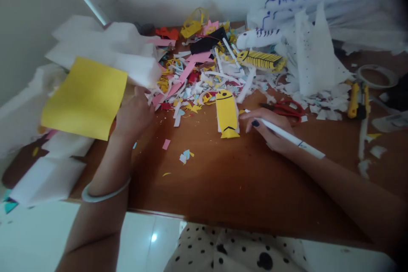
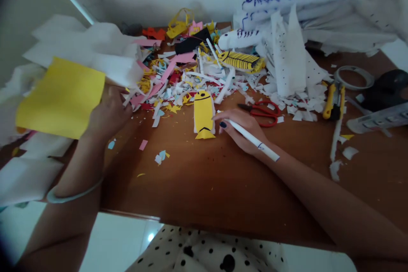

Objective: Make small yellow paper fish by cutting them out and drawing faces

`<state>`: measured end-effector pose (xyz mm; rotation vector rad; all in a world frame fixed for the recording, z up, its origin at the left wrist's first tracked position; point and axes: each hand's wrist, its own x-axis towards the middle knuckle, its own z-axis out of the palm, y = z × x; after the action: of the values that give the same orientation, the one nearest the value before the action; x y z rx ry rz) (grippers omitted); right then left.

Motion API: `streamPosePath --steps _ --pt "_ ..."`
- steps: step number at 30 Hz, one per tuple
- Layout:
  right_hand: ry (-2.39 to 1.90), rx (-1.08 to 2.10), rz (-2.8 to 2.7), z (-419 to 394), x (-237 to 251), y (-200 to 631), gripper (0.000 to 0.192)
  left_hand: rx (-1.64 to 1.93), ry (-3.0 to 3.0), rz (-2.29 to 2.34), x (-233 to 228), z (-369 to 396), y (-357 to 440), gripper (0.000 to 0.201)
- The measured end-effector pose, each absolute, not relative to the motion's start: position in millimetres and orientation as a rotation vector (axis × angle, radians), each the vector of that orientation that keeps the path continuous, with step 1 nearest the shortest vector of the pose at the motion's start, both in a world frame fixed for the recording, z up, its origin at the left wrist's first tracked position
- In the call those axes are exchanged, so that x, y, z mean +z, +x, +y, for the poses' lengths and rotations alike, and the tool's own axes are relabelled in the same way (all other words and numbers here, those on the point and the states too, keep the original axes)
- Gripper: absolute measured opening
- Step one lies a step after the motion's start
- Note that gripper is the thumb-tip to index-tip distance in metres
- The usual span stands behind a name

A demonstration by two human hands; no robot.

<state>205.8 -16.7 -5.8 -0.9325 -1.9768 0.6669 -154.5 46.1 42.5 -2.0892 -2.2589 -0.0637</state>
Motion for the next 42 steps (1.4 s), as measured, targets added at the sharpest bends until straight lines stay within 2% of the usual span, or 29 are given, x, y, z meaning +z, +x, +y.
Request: streamPosePath --steps 3,8,17,22,25,30,33,39,42 --pt "-0.923 0.681 -1.978 -18.0 -7.0 203.2 0.021 -0.246 -2.105 -2.210 36.0 44.6 -157.7 0.042" --pt "-1.046 0.760 -1.884 -16.1 -8.4 206.4 0.021 -0.336 -2.179 -2.186 28.5 47.0 -171.4 0.025" --pt "-0.931 0.610 -2.029 -25.5 9.2 190.2 0.018 -0.262 -2.351 -2.053 16.9 52.3 -178.5 0.037" --pt "-0.907 0.567 -2.046 -32.1 -0.6 182.0 0.016 -0.295 -2.282 -2.064 19.7 50.9 -178.1 0.041" --pt "-0.887 0.507 -2.142 -30.5 -6.7 184.4 0.020 -0.311 -2.263 -2.048 22.9 48.9 -175.4 0.040" --pt "-0.876 0.339 -2.176 -28.4 -8.5 188.2 0.011 -0.203 -2.166 -2.104 25.3 47.8 -173.6 0.029" --pt "-0.852 0.270 -2.244 -27.6 -8.7 189.6 0.014 -0.138 -2.074 -2.105 24.0 48.1 -175.3 0.031" --pt "-0.832 0.332 -2.254 -25.9 -8.3 190.1 0.017 -0.163 -1.942 -2.155 22.9 46.6 -172.7 0.035" --pt "-0.855 0.355 -2.238 -26.1 -7.4 189.3 0.015 -0.201 -1.880 -2.181 25.8 45.6 -169.7 0.031"
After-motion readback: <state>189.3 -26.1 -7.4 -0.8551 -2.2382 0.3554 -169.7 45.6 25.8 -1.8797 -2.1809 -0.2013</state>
